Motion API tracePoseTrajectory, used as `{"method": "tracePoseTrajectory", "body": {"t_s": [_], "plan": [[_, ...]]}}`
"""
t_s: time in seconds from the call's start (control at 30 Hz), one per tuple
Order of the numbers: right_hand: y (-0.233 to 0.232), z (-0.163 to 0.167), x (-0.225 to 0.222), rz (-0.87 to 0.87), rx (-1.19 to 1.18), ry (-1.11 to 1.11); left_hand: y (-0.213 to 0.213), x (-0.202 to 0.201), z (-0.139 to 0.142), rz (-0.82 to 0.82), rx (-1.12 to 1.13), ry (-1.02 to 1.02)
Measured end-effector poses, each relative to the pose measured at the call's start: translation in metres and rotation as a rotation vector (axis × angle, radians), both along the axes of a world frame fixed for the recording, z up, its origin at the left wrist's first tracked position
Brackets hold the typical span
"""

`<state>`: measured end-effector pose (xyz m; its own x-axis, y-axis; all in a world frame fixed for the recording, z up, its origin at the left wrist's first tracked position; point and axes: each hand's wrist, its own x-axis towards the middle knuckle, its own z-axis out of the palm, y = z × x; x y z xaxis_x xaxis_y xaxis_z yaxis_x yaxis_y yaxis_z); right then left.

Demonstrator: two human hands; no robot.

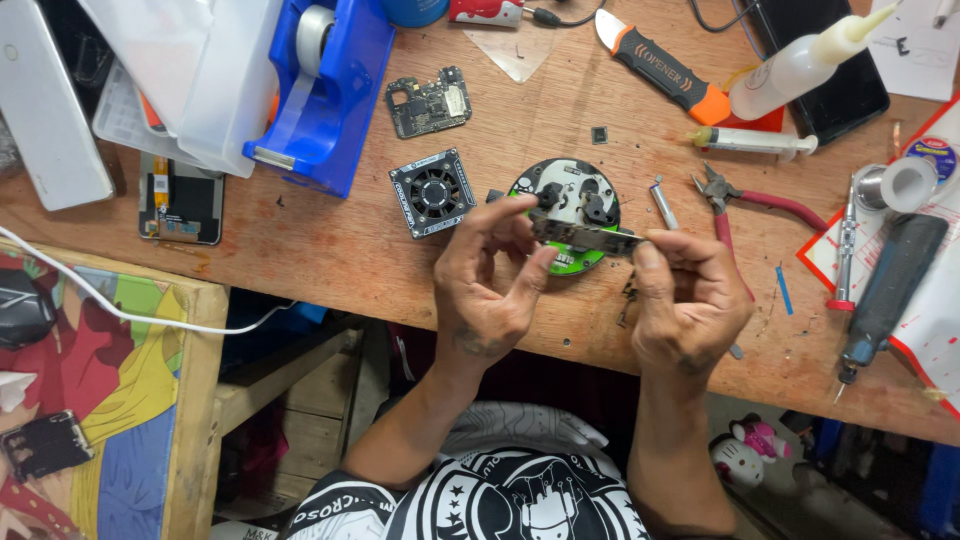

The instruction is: The person uses a precision tool to scrape and clean a small circuit board held in a green clamp. They then attach a small cooling fan to the board, inspect the assembly, and continue scraping the board surface.

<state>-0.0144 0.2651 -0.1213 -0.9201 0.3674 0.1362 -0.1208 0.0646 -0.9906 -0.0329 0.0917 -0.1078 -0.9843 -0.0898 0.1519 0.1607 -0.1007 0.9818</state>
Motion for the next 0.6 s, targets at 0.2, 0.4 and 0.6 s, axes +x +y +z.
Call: {"method": "tracePoseTrajectory", "body": {"t_s": [0.2,0.4,0.6], "plan": [[0.005,-0.011,-0.002,-0.037,-0.108,0.149,-0.009,0.000,-0.009,0.258,0.101,0.003],[0.002,-0.012,0.000,-0.034,-0.109,0.117,-0.029,-0.004,-0.012,0.421,-0.004,0.018],[-0.001,-0.006,-0.001,-0.030,-0.010,0.049,-0.050,-0.021,0.006,0.317,-0.263,0.010]]}}
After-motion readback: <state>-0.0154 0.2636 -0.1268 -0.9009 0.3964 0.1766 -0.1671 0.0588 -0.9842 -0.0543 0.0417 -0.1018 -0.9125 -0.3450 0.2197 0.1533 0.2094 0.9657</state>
